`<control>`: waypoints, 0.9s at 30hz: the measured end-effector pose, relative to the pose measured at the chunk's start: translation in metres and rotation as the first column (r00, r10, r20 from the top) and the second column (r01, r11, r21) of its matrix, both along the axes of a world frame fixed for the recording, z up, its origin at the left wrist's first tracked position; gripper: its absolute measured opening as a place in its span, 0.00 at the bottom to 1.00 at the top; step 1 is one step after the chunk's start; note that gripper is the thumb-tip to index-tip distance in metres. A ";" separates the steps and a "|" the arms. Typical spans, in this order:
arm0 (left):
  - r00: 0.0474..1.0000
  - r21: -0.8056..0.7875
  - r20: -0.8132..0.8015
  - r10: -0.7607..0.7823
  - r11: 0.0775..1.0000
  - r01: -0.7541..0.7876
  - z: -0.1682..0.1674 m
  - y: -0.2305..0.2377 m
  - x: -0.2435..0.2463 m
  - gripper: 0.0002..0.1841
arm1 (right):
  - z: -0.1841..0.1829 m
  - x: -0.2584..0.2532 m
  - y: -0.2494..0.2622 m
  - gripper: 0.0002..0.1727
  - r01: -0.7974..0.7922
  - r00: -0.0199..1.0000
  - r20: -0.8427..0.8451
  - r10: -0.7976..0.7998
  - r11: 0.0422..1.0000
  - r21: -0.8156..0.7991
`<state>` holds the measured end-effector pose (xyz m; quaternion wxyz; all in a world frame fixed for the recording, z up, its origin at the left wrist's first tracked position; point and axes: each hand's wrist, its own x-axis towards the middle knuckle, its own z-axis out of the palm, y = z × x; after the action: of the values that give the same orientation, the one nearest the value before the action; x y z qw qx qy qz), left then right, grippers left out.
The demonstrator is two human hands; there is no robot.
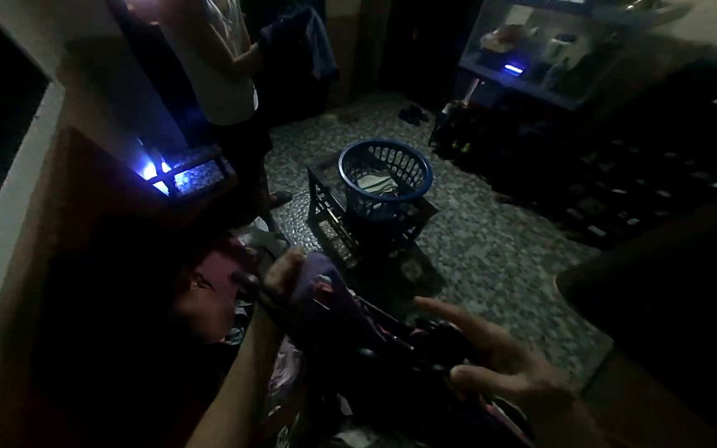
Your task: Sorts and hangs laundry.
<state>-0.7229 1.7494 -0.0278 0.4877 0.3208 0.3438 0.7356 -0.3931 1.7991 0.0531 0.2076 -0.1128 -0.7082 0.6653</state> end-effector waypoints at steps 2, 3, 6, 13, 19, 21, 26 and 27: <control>0.940 -0.069 0.001 0.341 0.938 -0.340 -0.005 -0.013 -0.029 0.15 | 0.000 0.007 0.001 0.40 0.082 0.995 -0.061 -0.082 0.997 -0.001; 0.909 -0.008 -0.025 0.416 0.909 -0.416 -0.023 -0.017 -0.051 0.16 | 0.002 0.012 0.003 0.40 0.101 0.991 -0.091 -0.100 0.995 0.007; 0.844 -0.184 0.034 0.536 0.833 -0.521 -0.042 -0.018 -0.074 0.13 | 0.009 0.018 0.005 0.40 0.151 0.980 -0.140 -0.142 0.987 0.055; 0.905 -0.039 -0.416 0.090 0.992 -0.117 -0.026 0.000 0.013 0.08 | 0.022 -0.003 0.012 0.40 0.057 0.985 -0.169 -0.028 0.984 0.171; 0.680 -0.270 -0.699 -0.219 0.962 0.033 -0.002 0.014 0.081 0.13 | 0.033 0.001 0.017 0.37 0.268 0.962 -0.141 -0.232 0.898 0.349; 0.540 -0.219 -0.808 -0.234 0.971 0.094 0.011 -0.010 0.104 0.13 | 0.034 0.000 0.021 0.35 0.393 0.920 -0.143 -0.366 0.852 0.346; 0.422 -0.052 -0.871 -0.254 0.900 0.434 -0.048 -0.017 0.136 0.18 | 0.027 -0.014 0.038 0.32 0.570 0.816 -0.225 -0.533 0.807 0.157; 0.405 -0.049 -0.869 -0.286 0.862 0.504 -0.053 -0.017 0.135 0.19 | 0.025 -0.016 0.044 0.32 0.611 0.781 -0.240 -0.576 0.785 0.104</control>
<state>-0.5875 1.7319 -0.0806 0.3754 0.7636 0.3671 0.3757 -0.4094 1.8431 0.0778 0.4844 -0.2463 -0.6683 0.5080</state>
